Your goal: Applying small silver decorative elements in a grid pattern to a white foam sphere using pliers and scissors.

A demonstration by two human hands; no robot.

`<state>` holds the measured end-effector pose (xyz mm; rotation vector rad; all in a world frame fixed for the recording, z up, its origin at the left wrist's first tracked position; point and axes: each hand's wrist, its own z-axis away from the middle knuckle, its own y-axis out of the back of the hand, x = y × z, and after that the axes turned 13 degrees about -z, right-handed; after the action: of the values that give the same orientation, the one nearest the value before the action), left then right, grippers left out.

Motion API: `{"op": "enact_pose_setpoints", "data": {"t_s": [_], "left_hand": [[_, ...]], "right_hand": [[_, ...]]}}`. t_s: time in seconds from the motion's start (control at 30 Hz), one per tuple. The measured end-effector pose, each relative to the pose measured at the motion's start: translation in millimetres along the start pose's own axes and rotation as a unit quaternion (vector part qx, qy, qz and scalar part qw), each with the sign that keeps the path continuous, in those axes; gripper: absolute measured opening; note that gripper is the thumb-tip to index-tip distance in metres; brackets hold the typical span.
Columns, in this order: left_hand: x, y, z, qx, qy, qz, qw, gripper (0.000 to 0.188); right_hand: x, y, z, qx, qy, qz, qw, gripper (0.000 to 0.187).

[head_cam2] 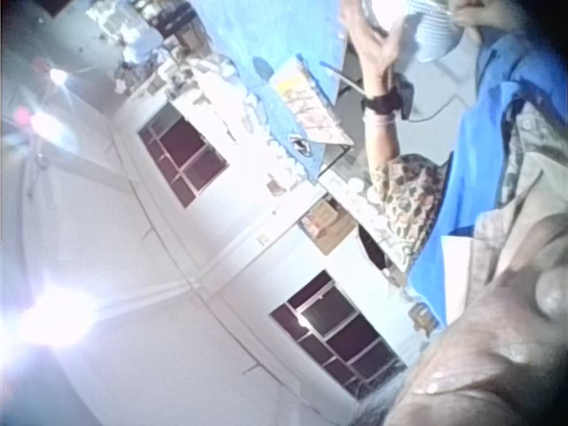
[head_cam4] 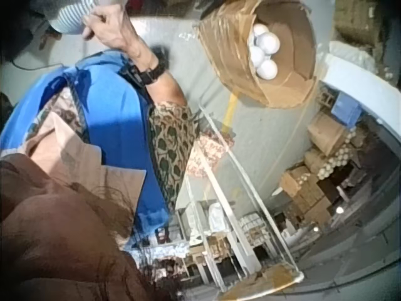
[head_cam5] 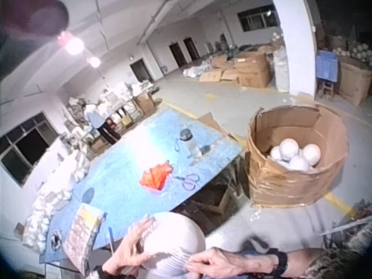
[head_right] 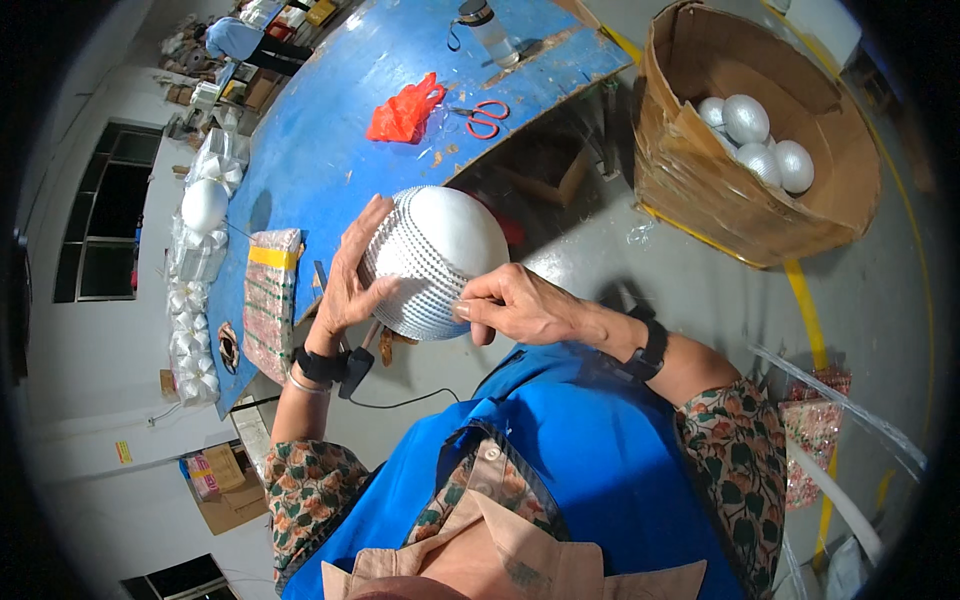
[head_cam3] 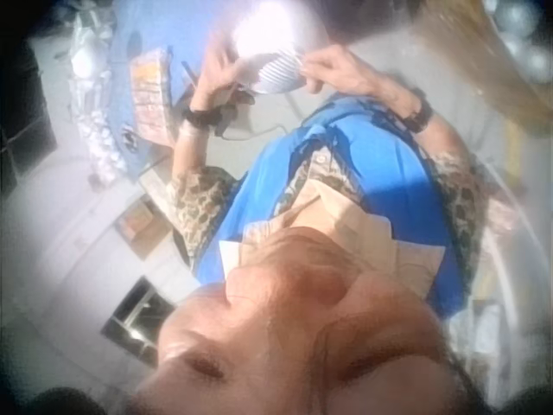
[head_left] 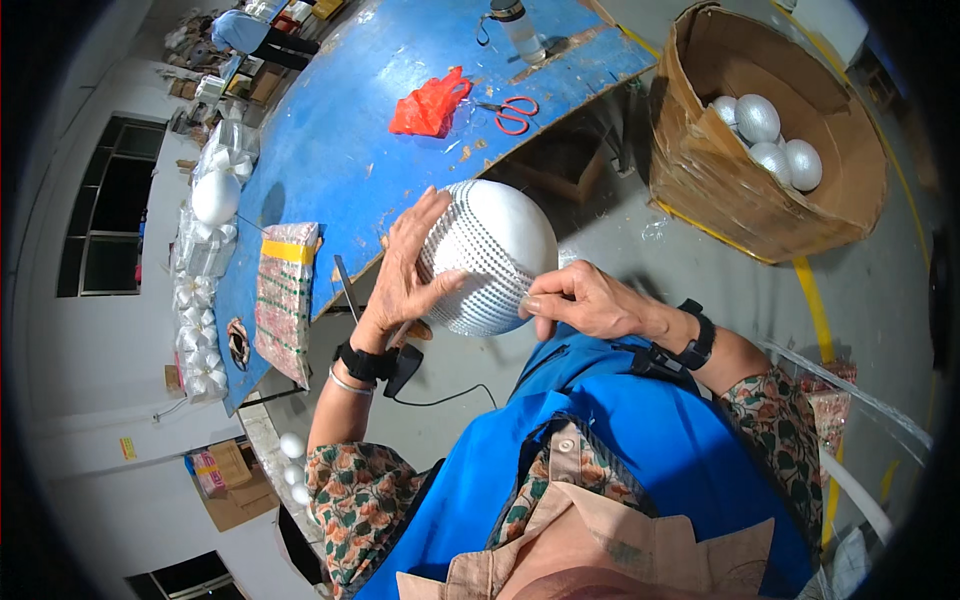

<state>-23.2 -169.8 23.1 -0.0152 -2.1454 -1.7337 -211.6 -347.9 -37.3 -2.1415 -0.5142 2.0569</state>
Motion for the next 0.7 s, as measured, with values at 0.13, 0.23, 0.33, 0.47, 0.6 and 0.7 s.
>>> {"op": "enact_pose_setpoints", "data": {"t_s": [0.13,0.23,0.33,0.47,0.6,0.7], "left_hand": [[8.2,-6.4,21.1,0.073,-0.044,-0.11,0.99,0.071],[16.8,-16.4,30.0,0.119,-0.064,-0.159,0.978,0.076],[21.4,-23.3,31.3,0.139,-0.066,-0.167,0.974,0.079],[23.5,-24.9,32.6,0.153,-0.059,-0.155,0.974,0.081],[13.9,-30.3,34.8,0.188,-0.062,-0.098,0.975,0.075],[17.6,-14.2,26.5,0.108,-0.043,-0.147,0.982,0.067]], "right_hand": [[2.1,6.5,0.0,-0.004,-0.035,0.007,0.999,0.027],[5.1,7.3,-0.8,0.016,-0.037,-0.005,0.999,0.027],[3.6,7.0,-2.2,0.053,-0.021,-0.016,0.998,0.03],[3.9,11.6,-3.5,0.068,-0.032,-0.002,0.997,0.029],[3.3,10.7,-6.0,0.069,-0.045,-0.009,0.997,0.027],[4.0,11.2,-7.8,0.068,-0.038,-0.009,0.997,0.026]]}}
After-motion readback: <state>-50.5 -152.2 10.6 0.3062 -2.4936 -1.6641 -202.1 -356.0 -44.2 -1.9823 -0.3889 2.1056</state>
